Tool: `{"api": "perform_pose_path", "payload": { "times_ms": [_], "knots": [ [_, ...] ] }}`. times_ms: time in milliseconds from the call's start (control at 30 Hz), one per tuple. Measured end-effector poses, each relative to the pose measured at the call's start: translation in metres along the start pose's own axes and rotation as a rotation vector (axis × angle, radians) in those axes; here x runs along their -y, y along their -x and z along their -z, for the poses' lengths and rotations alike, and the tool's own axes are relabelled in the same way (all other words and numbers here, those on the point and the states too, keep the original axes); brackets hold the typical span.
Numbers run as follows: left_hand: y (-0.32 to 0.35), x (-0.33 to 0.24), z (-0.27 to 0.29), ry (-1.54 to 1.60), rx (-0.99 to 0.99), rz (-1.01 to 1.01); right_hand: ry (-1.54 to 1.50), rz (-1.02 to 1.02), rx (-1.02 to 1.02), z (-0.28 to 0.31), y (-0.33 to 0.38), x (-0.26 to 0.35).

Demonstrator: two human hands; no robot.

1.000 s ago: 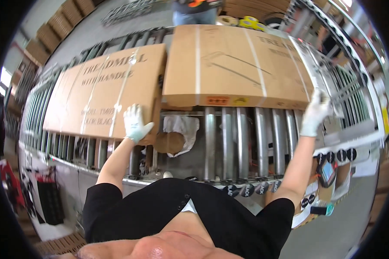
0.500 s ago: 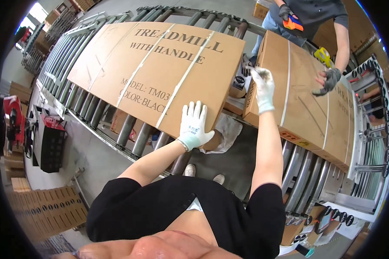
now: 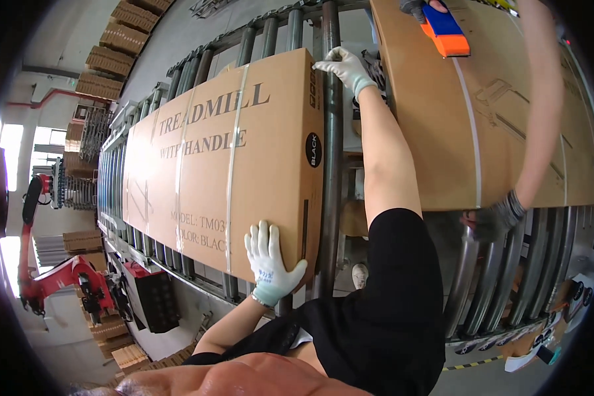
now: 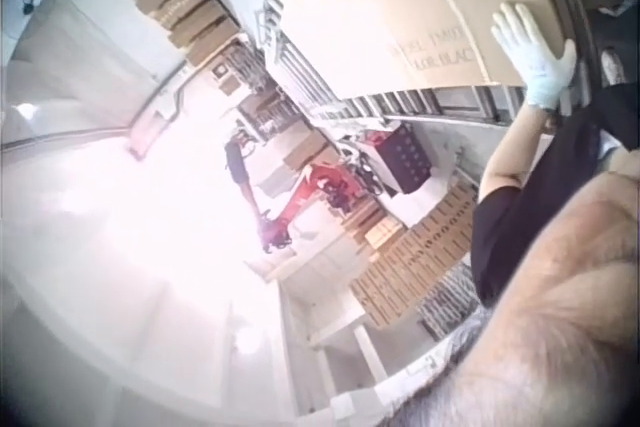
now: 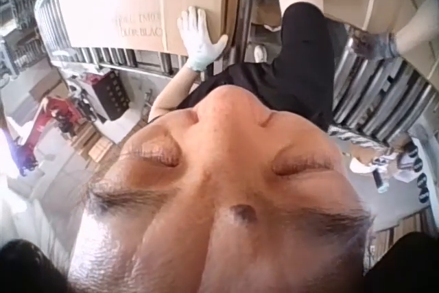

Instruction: Packing a treadmill into a cardboard box on a conveyor belt, securing it with tape and applying labels.

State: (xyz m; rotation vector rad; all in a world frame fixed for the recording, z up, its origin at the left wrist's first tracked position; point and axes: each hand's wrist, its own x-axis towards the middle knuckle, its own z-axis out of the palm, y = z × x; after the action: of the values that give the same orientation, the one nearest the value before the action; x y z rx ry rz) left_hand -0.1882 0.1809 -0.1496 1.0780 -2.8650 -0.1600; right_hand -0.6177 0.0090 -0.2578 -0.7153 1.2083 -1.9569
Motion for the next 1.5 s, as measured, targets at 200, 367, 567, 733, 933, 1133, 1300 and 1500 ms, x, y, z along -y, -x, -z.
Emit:
{"api": "perform_pose_path", "payload": {
  "times_ms": [200,367,567,733,933,1133,1300,1500],
  "knots": [
    [-0.006,0.013,-0.01,-0.02,0.007,0.0,-0.101,-0.009,0.272,-0.006,-0.024,-0.019],
    [-0.013,0.016,-0.016,-0.031,0.036,-0.003,0.206,0.034,0.363,-0.002,-0.057,-0.047],
    [-0.016,0.015,-0.016,-0.04,0.039,0.005,-0.05,-0.154,0.129,-0.015,-0.073,-0.084],
    [-0.014,0.015,-0.016,-0.064,0.013,-0.003,-0.263,-0.099,-0.034,-0.042,-0.038,-0.099],
    [-0.016,0.025,-0.027,-0.033,-0.042,-0.05,0.313,-0.127,-0.048,-0.04,0.062,-0.097],
    [-0.003,0.067,-0.032,-0.04,-0.164,-0.022,0.583,-0.033,0.45,-0.082,0.341,-0.069],
    [-0.008,0.113,-0.033,-0.075,-0.213,-0.036,0.542,-0.362,0.522,-0.008,0.496,-0.012],
    [-0.03,0.105,-0.032,-0.38,-0.19,0.197,0.78,-0.436,0.064,0.099,0.534,0.039]
  ]
}}
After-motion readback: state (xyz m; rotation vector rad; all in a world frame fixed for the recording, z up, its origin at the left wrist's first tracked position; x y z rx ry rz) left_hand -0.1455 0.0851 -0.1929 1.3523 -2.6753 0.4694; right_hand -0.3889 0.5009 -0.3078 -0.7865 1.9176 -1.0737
